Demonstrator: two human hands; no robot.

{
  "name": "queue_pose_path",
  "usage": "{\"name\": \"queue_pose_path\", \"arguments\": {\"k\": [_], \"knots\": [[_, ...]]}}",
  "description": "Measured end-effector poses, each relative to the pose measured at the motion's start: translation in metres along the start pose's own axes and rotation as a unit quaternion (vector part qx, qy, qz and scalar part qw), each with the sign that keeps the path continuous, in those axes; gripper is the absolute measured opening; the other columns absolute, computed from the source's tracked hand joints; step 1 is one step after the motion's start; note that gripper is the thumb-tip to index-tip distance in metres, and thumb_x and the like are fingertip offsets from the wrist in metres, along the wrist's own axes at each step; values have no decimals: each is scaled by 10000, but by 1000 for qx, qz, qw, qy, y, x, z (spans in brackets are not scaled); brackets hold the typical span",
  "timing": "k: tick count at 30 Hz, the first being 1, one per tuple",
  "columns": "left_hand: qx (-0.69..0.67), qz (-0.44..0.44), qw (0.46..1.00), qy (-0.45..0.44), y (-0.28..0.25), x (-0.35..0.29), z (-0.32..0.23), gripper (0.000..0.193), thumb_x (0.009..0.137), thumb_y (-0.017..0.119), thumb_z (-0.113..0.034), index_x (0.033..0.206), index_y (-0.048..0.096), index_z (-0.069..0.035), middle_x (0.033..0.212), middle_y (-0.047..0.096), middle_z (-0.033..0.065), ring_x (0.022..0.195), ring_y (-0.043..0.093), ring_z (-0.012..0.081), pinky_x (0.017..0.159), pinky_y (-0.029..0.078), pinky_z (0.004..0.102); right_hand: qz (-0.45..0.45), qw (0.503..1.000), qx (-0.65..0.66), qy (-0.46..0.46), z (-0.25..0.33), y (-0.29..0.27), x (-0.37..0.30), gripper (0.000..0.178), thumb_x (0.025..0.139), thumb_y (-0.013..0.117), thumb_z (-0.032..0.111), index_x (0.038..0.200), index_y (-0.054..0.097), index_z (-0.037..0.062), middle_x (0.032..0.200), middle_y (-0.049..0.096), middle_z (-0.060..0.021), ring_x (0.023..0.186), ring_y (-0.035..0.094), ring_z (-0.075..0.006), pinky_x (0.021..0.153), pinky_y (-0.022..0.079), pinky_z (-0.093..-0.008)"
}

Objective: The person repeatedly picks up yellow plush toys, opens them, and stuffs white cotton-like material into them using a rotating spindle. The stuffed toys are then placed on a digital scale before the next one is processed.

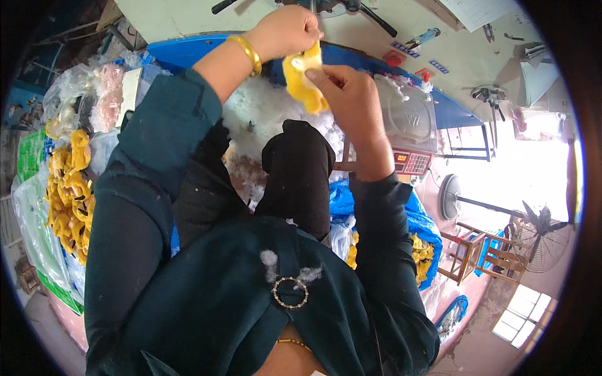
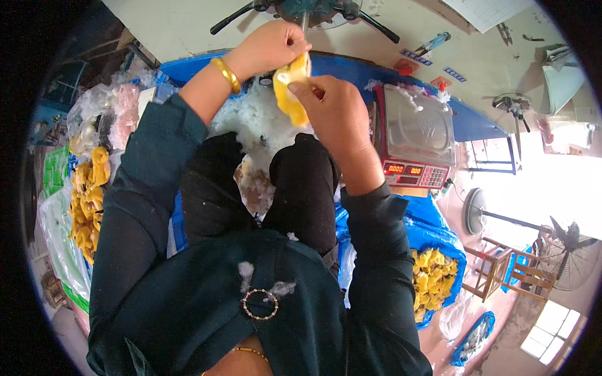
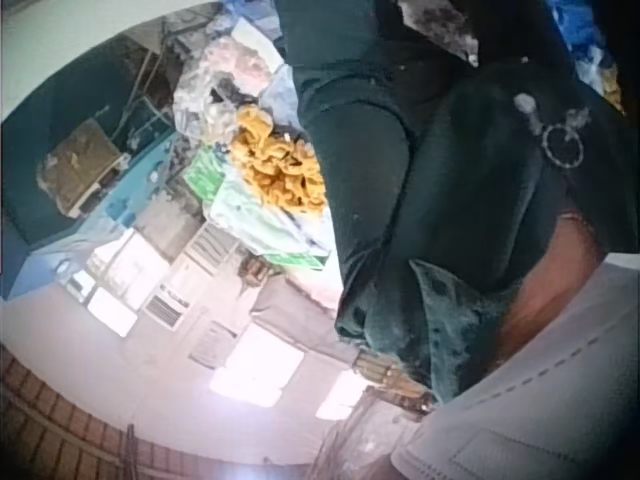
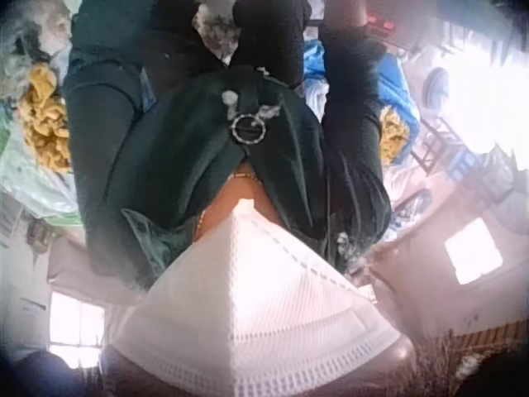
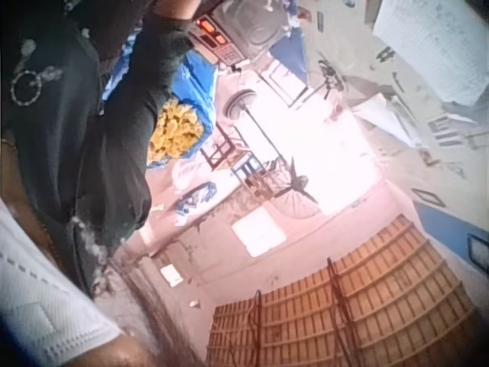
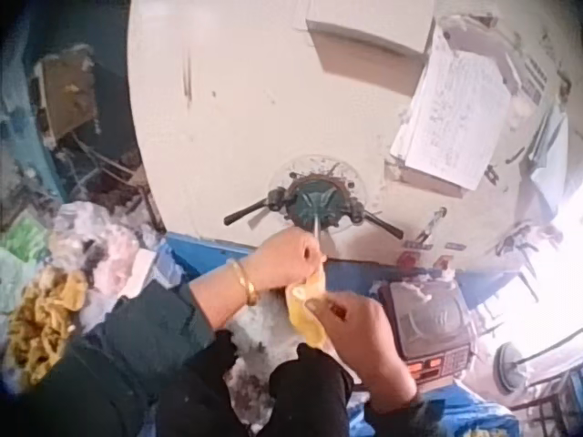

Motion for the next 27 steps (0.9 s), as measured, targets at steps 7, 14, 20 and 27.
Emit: {"name": "queue_pose_path", "arguments": {"k": [7,14,20,27], "knots": [[-3,-21,1000,-11,6,-48,-34,251,862,627,-220,709,586,-26,625,569,111,546,525,261,532,424,341,-66,996,-60,9,-10,5,-11,257,726,767,186,795,663,-38,607,535,-22,579,479,-76,532,401,-237],[44,-26,998,-23,4,-68,-49,284,863,650,-268,727,562,-34,639,582,99,556,536,255,530,429,335,25,998,56,4,-30,7,-9,248,700,743,169,819,660,-32,679,605,-72,629,576,-123,575,460,-281],[-67,-39,996,-50,9,-60,-16,402,864,672,-375,703,545,-29,609,559,40,520,467,100,495,379,234,-53,980,136,-137,-46,-8,39,232,710,707,58,929,664,-7,778,599,-34,690,578,-111,628,483,-247],[-110,-4,990,-83,12,-58,-17,442,867,658,-416,679,582,-23,538,472,2,493,395,94,464,347,238,-285,924,-153,-202,15,11,-66,225,754,741,151,785,528,87,606,512,-44,513,530,-214,477,420,-333]]}}
Point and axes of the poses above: each hand's wrist, its own x-axis towards the middle knuckle, its own y-axis out of the palm, z = x × y, the point moved 10 cm from there along x, towards the middle knuckle
